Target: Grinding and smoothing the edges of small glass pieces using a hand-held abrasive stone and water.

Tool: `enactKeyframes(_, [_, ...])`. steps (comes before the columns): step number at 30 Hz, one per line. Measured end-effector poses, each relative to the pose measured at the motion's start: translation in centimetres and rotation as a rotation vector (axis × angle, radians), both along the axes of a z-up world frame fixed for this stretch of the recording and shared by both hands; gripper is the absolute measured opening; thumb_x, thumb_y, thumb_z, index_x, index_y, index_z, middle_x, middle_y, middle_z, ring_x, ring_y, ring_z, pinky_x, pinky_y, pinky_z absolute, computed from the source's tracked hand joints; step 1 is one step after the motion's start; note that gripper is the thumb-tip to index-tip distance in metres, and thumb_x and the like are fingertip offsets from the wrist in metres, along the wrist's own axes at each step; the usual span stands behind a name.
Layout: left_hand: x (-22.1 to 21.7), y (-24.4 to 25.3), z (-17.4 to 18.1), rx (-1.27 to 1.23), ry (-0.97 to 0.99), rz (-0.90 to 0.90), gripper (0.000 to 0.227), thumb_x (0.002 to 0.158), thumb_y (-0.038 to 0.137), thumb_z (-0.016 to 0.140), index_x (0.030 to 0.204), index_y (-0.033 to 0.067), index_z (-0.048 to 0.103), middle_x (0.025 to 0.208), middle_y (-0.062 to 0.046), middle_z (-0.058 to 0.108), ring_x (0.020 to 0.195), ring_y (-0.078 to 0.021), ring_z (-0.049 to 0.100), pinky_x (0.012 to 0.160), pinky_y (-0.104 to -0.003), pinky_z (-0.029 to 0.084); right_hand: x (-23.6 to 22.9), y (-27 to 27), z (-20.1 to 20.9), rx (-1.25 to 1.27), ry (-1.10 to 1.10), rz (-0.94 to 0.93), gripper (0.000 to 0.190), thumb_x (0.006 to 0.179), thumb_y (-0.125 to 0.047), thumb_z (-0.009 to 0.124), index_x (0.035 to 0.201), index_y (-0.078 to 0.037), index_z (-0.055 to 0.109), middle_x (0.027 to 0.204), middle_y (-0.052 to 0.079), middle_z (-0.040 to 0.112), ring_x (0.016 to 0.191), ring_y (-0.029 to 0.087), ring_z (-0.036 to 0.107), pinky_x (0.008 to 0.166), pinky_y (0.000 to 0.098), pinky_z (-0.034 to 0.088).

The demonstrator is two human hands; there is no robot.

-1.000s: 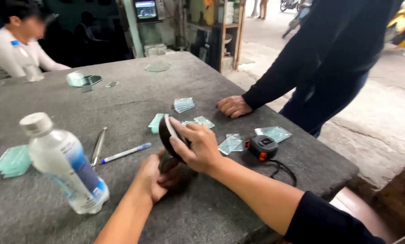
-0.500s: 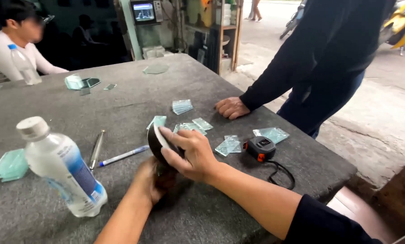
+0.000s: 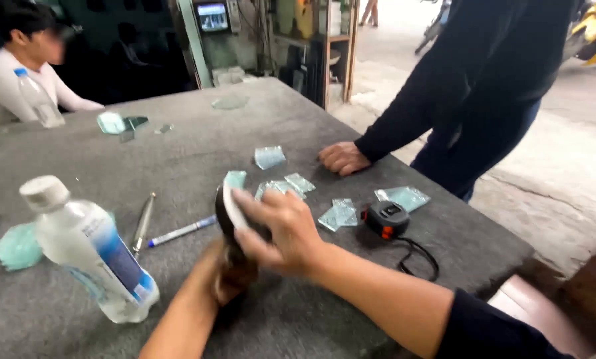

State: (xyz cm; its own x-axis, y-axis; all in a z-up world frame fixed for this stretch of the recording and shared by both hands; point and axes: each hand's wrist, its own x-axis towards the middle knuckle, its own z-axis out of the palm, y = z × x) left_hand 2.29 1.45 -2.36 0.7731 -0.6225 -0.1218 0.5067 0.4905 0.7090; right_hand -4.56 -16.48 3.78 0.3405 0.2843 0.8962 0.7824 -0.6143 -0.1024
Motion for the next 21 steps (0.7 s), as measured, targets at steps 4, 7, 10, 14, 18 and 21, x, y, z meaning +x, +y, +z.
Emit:
enactKeyframes(4, [-0.7,3.9,-0.3,0.027,-0.004,0.046,0.033,0.116,0.031,0.045,0.088,0.0177,0.056,0.053,0.002,0.031,0.030,-0.0077,0.022,0.027,-0.025,0.013,0.2,1.3,-0.4,-0.033,-0.010,0.092,0.064,0.101,-0.053,0.064,0.154,-0.020,0.074,0.082,0.006,0.052,0.073,0.035,0.062,0.077,0.0429,0.048])
enactKeyframes(7, [-0.3,2.4,-0.8,0.018,-0.011,0.002,0.033,0.116,0.031,0.045,0.088,0.0177,0.057,0.052,0.001,0.031,0.030,-0.0076,0.021,0.027,-0.025,0.013,0.8,1.2,0.4,-0.009,-0.006,0.000,0.064,0.099,-0.053,0.066,0.152,-0.017,0.074,0.081,0.007,0.054,0.073,0.038,0.061,0.074,0.0459,0.046])
enactKeyframes(10, [-0.1,2.2,0.2,0.028,-0.020,0.019,0.032,0.116,0.031,0.045,0.089,0.0177,0.057,0.052,0.001,0.032,0.030,-0.0075,0.021,0.027,-0.026,0.012,-0.7,1.6,-0.1,-0.070,-0.070,0.101,0.066,0.101,-0.056,0.061,0.153,-0.018,0.074,0.084,0.008,0.057,0.074,0.029,0.060,0.081,0.0428,0.047])
enactKeyframes(14, [0.4,2.2,-0.1,0.029,-0.023,-0.022,0.032,0.115,0.031,0.045,0.089,0.0177,0.058,0.052,0.001,0.032,0.030,-0.0073,0.021,0.027,-0.026,0.012,1.2,0.5,0.5,0.057,-0.083,-0.051,0.063,0.103,-0.054,0.060,0.153,-0.017,0.073,0.081,0.004,0.050,0.069,0.034,0.058,0.075,0.0414,0.044])
enactKeyframes(18, [-0.2,2.6,-0.3,0.059,-0.013,-0.012,0.032,0.115,0.031,0.045,0.090,0.0176,0.059,0.052,0.001,0.032,0.030,-0.0072,0.020,0.028,-0.026,0.012,1.6,1.2,0.4,-0.048,0.073,-0.054,0.059,0.107,-0.047,0.058,0.154,-0.013,0.068,0.086,0.008,0.059,0.074,0.029,0.061,0.081,0.0464,0.040])
enactKeyframes(21, [-0.6,-0.6,1.7,0.101,-0.018,0.060,0.025,0.117,0.029,0.052,0.097,0.0170,0.062,0.051,0.001,0.034,0.029,-0.0069,0.020,0.029,-0.026,0.010,3.9,-1.7,0.9,0.138,0.286,-0.255,0.061,0.106,-0.051,0.056,0.157,-0.020,0.069,0.091,0.008,0.071,0.080,0.028,0.067,0.087,0.0450,0.040])
